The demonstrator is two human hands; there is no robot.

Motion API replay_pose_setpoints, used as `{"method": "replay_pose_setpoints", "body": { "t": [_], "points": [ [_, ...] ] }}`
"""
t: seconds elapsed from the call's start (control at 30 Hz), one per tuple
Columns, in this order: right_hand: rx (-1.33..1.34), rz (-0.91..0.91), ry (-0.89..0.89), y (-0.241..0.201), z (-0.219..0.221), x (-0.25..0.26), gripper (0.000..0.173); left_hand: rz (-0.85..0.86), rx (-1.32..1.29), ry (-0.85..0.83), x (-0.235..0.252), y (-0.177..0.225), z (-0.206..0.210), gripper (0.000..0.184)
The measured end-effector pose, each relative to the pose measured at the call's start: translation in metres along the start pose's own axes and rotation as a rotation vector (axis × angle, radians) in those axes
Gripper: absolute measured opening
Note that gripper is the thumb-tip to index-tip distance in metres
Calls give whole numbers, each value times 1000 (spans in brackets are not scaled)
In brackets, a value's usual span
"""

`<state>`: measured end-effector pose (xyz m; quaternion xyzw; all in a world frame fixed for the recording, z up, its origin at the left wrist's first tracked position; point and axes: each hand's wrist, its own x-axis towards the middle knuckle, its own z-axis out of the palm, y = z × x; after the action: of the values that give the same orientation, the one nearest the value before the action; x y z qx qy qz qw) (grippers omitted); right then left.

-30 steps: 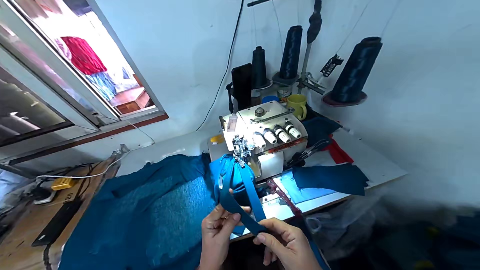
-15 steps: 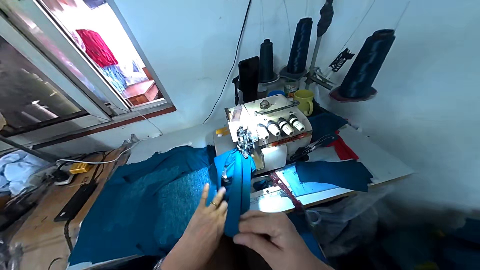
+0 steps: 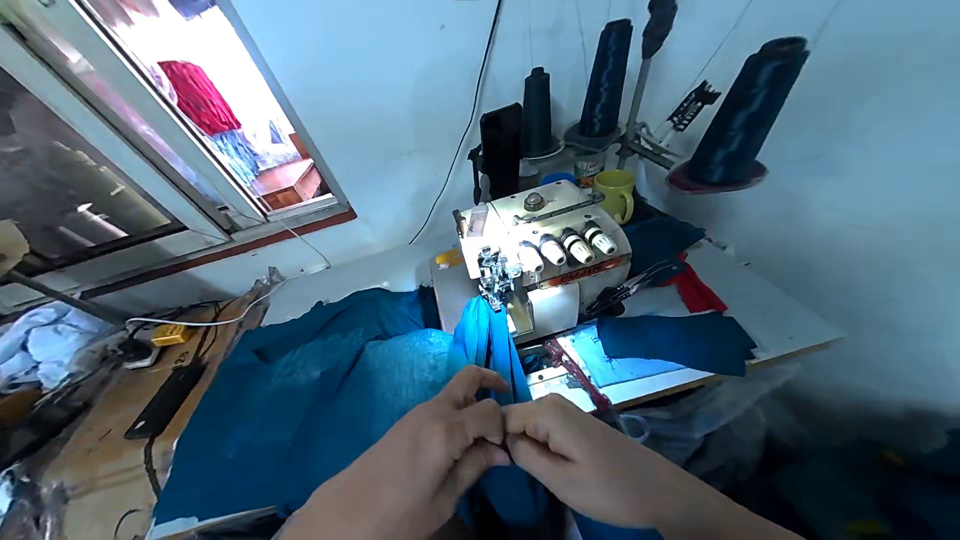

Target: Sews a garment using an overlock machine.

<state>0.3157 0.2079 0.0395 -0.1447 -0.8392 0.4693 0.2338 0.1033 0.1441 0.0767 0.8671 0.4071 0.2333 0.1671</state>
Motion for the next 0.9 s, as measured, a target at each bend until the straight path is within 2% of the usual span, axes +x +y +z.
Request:
{"method": "replay_pose_setpoints", "body": {
  "t": [0.07, 0.13, 0.17, 0.23, 0.27, 0.33, 0.37, 0.4, 0.43, 0.47, 0.5, 0.53, 0.6, 0.63, 0.7, 0.77, 0.8, 0.9],
  "points": [
    [47, -67, 15, -3, -4, -4, 27, 22, 27, -70, 7, 6, -6, 24],
    [56, -83, 102, 5, -9, -3, 27, 39, 253, -63, 5, 11, -17, 18],
    [14, -58, 207, 13, -12, -1, 27, 19, 368, -22, 1, 12, -27, 17],
    [-109, 99, 375, 34, -15, 9, 26, -89, 546, 79, -11, 11, -56, 20],
    [-125, 198, 331, 43, -14, 17, 26, -171, 616, 114, -16, 11, -72, 27],
    [-127, 359, 12, 48, 3, 42, 30, -384, 699, 98, -11, 16, -91, 36],
    [-136, 371, -98, 47, 19, 58, 32, -538, 666, 60, 0, 28, -91, 30],
    [-148, 341, -127, 46, 34, 74, 37, -597, 650, 28, 9, 36, -86, 23],
    [-150, 292, -91, 44, 46, 89, 41, -481, 635, 36, 7, 34, -79, 15],
    [-146, 252, -31, 41, 54, 101, 40, -248, 627, 64, -2, 24, -72, 13],
    [-147, 255, -26, 39, 58, 110, 38, -53, 558, 52, -8, 12, -67, 18],
    [-171, 264, -41, 40, 60, 114, 36, 62, 475, 43, -11, 4, -64, 21],
    [-186, 336, -126, 47, 60, 117, 36, 59, 462, 103, -19, -16, -58, 25],
    [-195, 354, -177, 49, 57, 113, 36, -5, 501, 150, -25, -29, -57, 25],
    [-186, 298, -145, 70, 55, 103, 31, -163, 529, 216, -41, -54, -56, 24],
    [-146, 306, -55, 84, 44, 87, 29, -254, 438, 254, -54, -73, -52, 23],
    [-127, 289, 60, 87, 39, 76, 30, -288, 391, 271, -58, -77, -48, 23],
    [-198, 44, 609, 84, 39, 64, 21, -326, 351, 345, -61, -73, -36, 24]
  ]
}}
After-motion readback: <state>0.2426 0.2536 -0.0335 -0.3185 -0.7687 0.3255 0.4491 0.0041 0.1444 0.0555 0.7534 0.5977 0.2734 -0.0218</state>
